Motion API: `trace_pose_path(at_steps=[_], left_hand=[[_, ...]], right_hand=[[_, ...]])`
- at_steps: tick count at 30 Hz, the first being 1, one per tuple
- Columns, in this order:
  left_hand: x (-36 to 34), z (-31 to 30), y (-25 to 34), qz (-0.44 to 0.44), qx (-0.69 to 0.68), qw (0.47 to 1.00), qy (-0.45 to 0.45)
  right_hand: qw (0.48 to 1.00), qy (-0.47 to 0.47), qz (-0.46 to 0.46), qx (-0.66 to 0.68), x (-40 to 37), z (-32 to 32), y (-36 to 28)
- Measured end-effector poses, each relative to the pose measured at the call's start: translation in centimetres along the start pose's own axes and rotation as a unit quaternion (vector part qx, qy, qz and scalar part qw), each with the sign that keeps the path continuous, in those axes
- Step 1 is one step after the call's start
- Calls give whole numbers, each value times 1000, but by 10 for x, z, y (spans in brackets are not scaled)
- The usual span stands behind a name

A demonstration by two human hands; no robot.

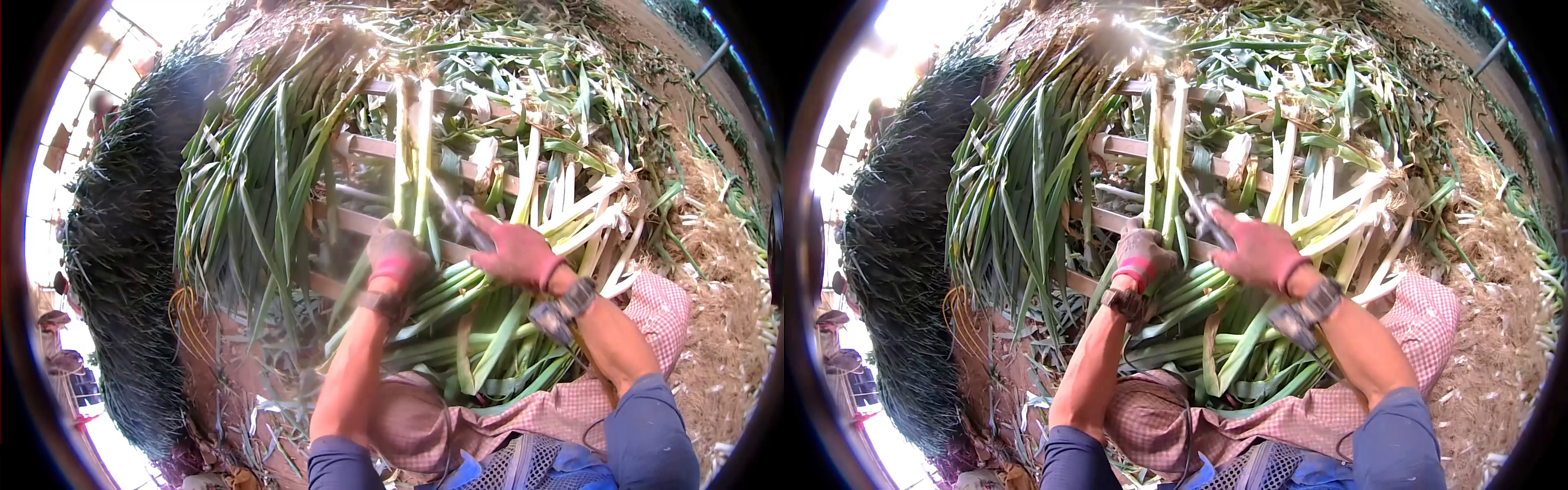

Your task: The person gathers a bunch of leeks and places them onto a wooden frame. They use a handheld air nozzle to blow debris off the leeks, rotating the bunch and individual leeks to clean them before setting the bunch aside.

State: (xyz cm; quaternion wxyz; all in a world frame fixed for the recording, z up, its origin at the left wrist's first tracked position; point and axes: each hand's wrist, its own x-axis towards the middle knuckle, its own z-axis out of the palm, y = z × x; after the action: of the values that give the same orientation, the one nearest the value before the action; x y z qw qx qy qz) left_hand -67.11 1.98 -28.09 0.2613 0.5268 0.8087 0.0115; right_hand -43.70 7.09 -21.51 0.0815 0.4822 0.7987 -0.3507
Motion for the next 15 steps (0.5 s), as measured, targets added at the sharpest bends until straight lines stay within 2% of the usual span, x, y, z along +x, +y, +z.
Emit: trace_pose_path(at_steps=[3,6,8,9,10,12,14,15], left_hand=[[-23,-3,-8,73,27,997,-21],[-27,-3,-9,68,26,997,-16],[-25,-5,-7,68,36,997,-16],[-24,-7,-6,64,38,997,-23],[-24,-8,-5,59,40,997,-31],[-20,-2,-6,53,43,997,-31],[-18,0,-6,49,47,997,-31],[-19,-1,-6,51,51,997,-33]], right_hand=[[999,-24,-28,23,-41,6,0],[999,-14,-24,39,-54,5,0],[999,23,15,46,-51,3,0],[998,-24,12,51,-54,-6,-13],[998,-26,11,51,-50,3,-12],[994,-18,-75,73,-39,23,-10],[996,-22,-50,63,-27,26,-12],[996,16,-66,50,-18,33,-9]])
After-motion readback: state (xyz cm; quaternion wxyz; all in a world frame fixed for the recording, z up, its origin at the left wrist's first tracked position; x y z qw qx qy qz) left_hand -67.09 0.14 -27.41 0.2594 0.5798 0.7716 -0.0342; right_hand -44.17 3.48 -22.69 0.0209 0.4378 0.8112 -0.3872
